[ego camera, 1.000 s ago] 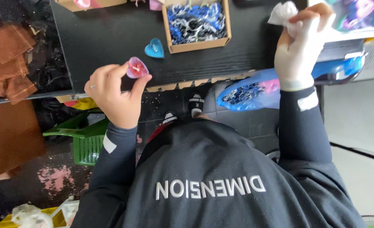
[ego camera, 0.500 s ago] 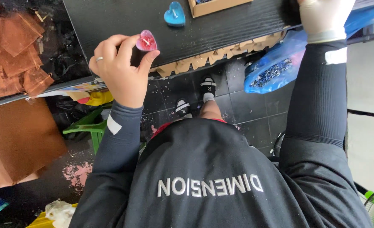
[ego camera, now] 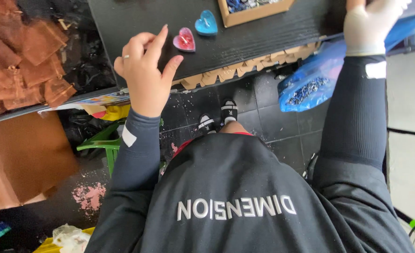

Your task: The recorder prepares a gift box by adding decorative filler, several heart-shaped soaps, and a small pouch, then closes and ties the box with a pink ribbon.

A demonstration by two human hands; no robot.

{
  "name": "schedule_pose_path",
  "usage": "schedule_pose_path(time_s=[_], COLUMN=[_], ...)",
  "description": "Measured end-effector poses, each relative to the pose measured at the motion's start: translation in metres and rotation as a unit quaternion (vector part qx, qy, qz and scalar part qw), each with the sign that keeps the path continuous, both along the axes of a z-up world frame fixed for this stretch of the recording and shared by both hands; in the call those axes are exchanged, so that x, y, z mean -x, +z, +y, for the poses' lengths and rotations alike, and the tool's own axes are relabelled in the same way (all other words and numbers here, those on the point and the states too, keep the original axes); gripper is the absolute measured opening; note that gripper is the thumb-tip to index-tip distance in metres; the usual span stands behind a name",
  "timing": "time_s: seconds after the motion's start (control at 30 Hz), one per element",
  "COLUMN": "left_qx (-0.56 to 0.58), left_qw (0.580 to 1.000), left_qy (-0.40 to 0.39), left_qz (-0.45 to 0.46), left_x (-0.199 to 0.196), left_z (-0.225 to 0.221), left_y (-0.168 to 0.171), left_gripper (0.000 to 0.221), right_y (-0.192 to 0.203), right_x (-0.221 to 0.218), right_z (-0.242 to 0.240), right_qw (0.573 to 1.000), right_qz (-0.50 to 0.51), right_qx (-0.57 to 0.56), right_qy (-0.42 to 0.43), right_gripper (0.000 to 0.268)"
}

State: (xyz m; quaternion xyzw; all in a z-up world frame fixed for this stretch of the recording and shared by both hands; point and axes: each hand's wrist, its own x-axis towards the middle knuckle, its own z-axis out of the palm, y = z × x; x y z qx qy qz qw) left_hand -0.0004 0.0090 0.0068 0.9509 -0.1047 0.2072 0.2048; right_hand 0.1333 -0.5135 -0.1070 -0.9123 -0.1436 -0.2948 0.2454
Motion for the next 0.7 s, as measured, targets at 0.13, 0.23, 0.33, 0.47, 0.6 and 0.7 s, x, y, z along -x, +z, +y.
schedule_pose_path(time_s=[0.13, 0.23, 0.33, 0.47, 0.6, 0.7], left_qx=[0.076, 0.106, 0.052, -0.003, -0.041, -0.121], left_qw=[0.991, 0.964, 0.938, 0.920, 0.922, 0.915], left_qy=[0.107, 0.236, 0.337, 0.392, 0.381, 0.378], left_qz=[-0.021, -0.060, -0.066, -0.021, -0.049, -0.072], left_x=[0.013, 0.023, 0.028, 0.028, 0.003, -0.014], left_z=[0.039, 0.097, 0.147, 0.176, 0.188, 0.198], left_y=[-0.009, -0.042, -0.074, -0.077, -0.078, -0.088], left_gripper=[0.030, 0.015, 0.014, 0.037, 0.048, 0.056], right_y=[0.047, 0.059, 0.041, 0.016, 0.026, 0.040], right_x=[0.016, 0.018, 0.014, 0.008, 0.008, 0.013], right_z=[0.037, 0.052, 0.041, 0.022, 0.036, 0.047], right_qw=[0.997, 0.996, 0.998, 0.988, 0.980, 0.990], right_qz=[-0.076, -0.075, -0.024, 0.041, 0.066, 0.059], right_qx=[0.017, 0.011, -0.040, -0.144, -0.176, -0.132], right_qy=[0.019, 0.045, 0.041, 0.047, 0.068, -0.001], right_gripper=[0.023, 0.041, 0.037, 0.031, 0.027, 0.024])
